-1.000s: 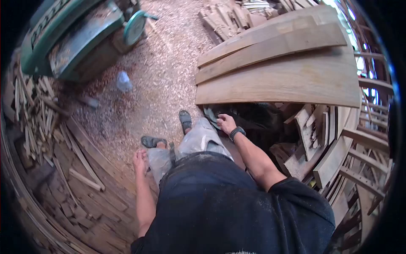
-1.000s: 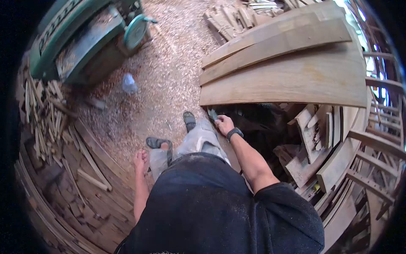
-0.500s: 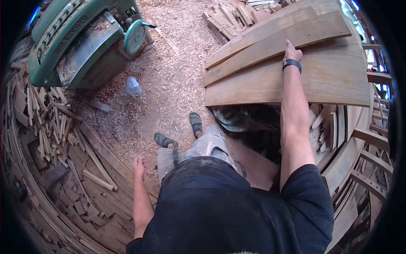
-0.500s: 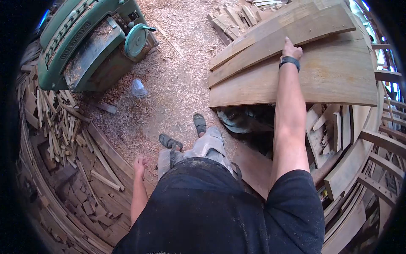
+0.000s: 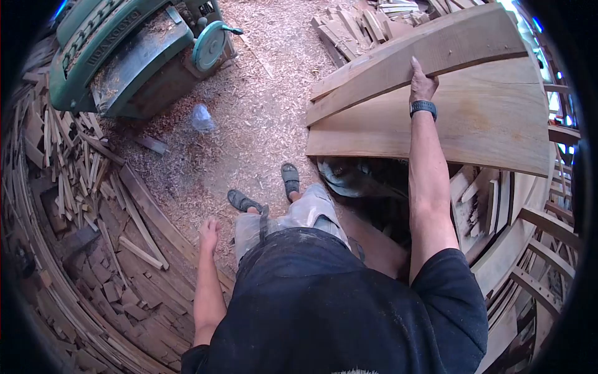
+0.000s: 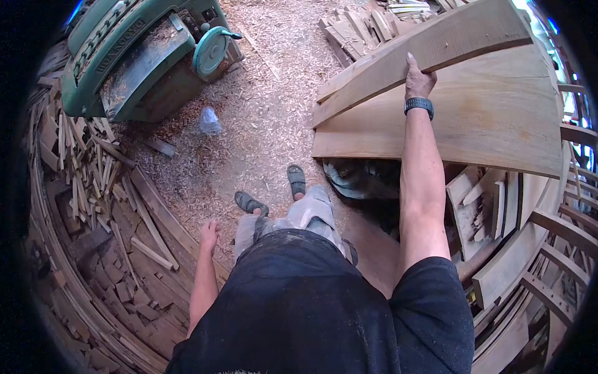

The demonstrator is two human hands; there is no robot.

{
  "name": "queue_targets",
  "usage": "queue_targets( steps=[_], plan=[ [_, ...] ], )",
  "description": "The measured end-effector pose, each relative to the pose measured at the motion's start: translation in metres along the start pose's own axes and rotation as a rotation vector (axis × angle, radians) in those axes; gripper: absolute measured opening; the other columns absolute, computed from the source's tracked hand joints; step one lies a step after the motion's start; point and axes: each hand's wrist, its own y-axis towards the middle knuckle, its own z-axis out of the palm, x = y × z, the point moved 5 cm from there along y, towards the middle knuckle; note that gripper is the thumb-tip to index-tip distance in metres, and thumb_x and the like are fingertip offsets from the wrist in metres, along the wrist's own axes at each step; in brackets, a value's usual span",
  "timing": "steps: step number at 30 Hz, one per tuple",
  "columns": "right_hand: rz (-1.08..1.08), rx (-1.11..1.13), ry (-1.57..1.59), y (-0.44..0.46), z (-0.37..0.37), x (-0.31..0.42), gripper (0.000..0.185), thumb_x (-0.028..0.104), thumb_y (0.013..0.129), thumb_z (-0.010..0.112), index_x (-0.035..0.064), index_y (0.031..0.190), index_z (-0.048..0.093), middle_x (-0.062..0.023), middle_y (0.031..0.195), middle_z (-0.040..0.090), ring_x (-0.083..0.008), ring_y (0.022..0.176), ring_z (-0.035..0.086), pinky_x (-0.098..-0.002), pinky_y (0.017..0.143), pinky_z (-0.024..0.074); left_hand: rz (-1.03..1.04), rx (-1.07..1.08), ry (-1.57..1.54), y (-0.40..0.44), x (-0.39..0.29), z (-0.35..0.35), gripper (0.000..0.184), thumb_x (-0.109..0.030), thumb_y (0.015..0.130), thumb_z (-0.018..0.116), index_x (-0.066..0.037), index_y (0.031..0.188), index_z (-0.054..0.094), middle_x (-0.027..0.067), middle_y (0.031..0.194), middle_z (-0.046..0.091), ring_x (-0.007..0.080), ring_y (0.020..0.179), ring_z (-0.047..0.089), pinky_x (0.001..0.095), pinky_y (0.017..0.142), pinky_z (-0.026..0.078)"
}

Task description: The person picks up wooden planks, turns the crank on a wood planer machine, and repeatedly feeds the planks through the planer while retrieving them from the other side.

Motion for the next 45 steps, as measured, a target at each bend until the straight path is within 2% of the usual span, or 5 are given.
queue_targets(
  steps=[15, 16, 23, 38, 45],
  plan=[
    [0.393, 0.390, 1.015, -0.015, 0.052, 0.103, 0.061, 0.057, 0.077, 0.067, 0.0104, 0.115, 0.057, -0.0097, 0.108, 0.060, -0.0238, 0.100, 0.056, -0.0434, 0.087, 0.0462, 0.609, -0.082, -0.270, -0.019, -0.184, 0.085, 0.061, -0.027, 0.084, 0.070, -0.001, 0.133, 0.045, 0.0183, 0.129, 0.055, 0.0268, 0.115, 0.055, 0.0358, 0.097, 0.044],
    [0.114, 1.218, 1.206, -0.015, 0.072, 0.129, 0.050, 0.054, 0.082, 0.063, 0.0096, 0.104, 0.057, -0.0099, 0.096, 0.060, -0.0225, 0.090, 0.057, -0.0372, 0.076, 0.0460, 0.704, -0.135, -0.108, -0.039, -0.208, 0.087, 0.071, -0.031, 0.079, 0.076, -0.002, 0.135, 0.044, 0.0200, 0.130, 0.053, 0.0298, 0.121, 0.052, 0.0384, 0.101, 0.041],
    [0.144, 1.617, 1.292, -0.072, 0.106, 0.206, 0.026, 0.016, 0.096, 0.046, 0.0142, 0.073, 0.058, 0.0031, 0.063, 0.061, -0.0096, 0.051, 0.056, -0.0273, 0.063, 0.0402, 0.870, -0.231, 0.212, -0.057, -0.247, 0.120, 0.103, -0.039, 0.063, 0.083, -0.007, 0.144, 0.028, 0.0189, 0.143, 0.037, 0.0345, 0.134, 0.036, 0.0456, 0.110, 0.030],
    [0.636, 1.487, 1.492, -0.148, 0.163, 0.163, 0.027, 0.024, 0.096, 0.042, 0.0108, 0.076, 0.055, -0.0012, 0.062, 0.055, -0.0134, 0.055, 0.049, -0.0304, 0.063, 0.0361, 0.836, -0.393, 0.009, -0.078, -0.143, 0.099, 0.071, 0.002, 0.071, 0.066, -0.012, 0.137, 0.044, 0.0138, 0.139, 0.047, 0.0313, 0.127, 0.046, 0.0404, 0.107, 0.038],
    [0.596, 0.745, 0.706, -0.226, 0.189, 0.163, 0.063, 0.060, 0.090, 0.049, 0.0115, 0.129, 0.052, -0.0102, 0.127, 0.057, -0.0302, 0.119, 0.050, -0.0524, 0.103, 0.0385, 0.658, -0.127, -0.190, -0.099, -0.079, 0.038, 0.037, -0.028, 0.085, 0.070, -0.003, 0.111, 0.061, 0.0152, 0.092, 0.068, 0.0210, 0.085, 0.067, 0.0350, 0.076, 0.051]
  ],
)
